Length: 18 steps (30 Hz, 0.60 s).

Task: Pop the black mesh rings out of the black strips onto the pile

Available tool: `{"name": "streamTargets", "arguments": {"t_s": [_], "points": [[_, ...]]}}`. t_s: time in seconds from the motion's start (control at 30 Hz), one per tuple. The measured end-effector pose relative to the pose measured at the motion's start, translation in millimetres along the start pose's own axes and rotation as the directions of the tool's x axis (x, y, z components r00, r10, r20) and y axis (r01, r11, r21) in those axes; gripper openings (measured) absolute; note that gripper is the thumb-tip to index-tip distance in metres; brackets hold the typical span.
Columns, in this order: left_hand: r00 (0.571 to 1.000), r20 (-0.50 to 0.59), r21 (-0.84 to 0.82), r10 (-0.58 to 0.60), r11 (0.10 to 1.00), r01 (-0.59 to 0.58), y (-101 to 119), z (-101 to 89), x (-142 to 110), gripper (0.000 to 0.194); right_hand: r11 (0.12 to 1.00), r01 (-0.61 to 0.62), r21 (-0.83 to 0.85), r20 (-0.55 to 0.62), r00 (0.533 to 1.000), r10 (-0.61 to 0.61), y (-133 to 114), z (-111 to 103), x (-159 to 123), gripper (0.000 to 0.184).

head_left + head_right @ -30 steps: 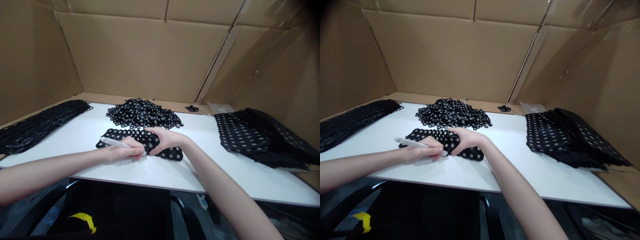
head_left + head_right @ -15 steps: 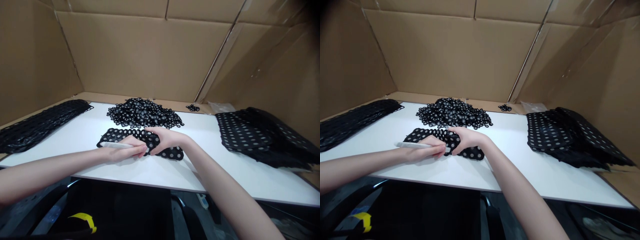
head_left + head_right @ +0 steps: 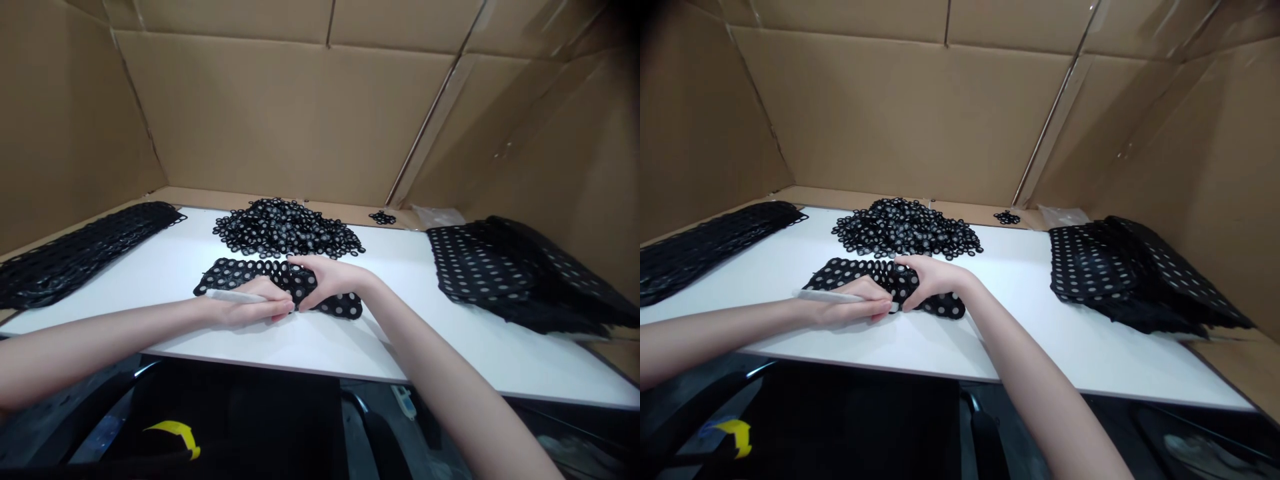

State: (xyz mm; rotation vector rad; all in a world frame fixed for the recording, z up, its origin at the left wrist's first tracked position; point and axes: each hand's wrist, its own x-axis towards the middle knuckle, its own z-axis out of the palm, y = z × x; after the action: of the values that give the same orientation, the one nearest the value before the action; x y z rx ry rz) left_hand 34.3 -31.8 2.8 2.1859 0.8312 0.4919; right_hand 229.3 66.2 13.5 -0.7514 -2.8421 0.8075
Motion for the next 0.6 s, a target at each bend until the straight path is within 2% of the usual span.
{"name": "streamTargets", "arguments": {"t_s": [0.17,0.37,0.6], "points": [[1.0,-0.006,-0.017,0.007,1.0,-0.007,-2.4,0.6,0.1,0.042,1.0,-0.002,0.012,-0.002,1.0,0.002,1.5,-0.2,0.1,0.101],[0.997,-0.042,-0.151,-0.067,0.987,0.06,-2.4,-3.2,0.7,0.044,1.0,-0.019,0.017,-0.015,1.0,0.019,5.9,-0.6,0.7,0.103],[0.999,-0.037,-0.092,-0.033,0.995,0.029,-0.3,-2.4,0.2,0.043,1.0,0.017,0.0,-0.022,1.0,-0.017,7.0,-0.1,0.7,0.099]]}}
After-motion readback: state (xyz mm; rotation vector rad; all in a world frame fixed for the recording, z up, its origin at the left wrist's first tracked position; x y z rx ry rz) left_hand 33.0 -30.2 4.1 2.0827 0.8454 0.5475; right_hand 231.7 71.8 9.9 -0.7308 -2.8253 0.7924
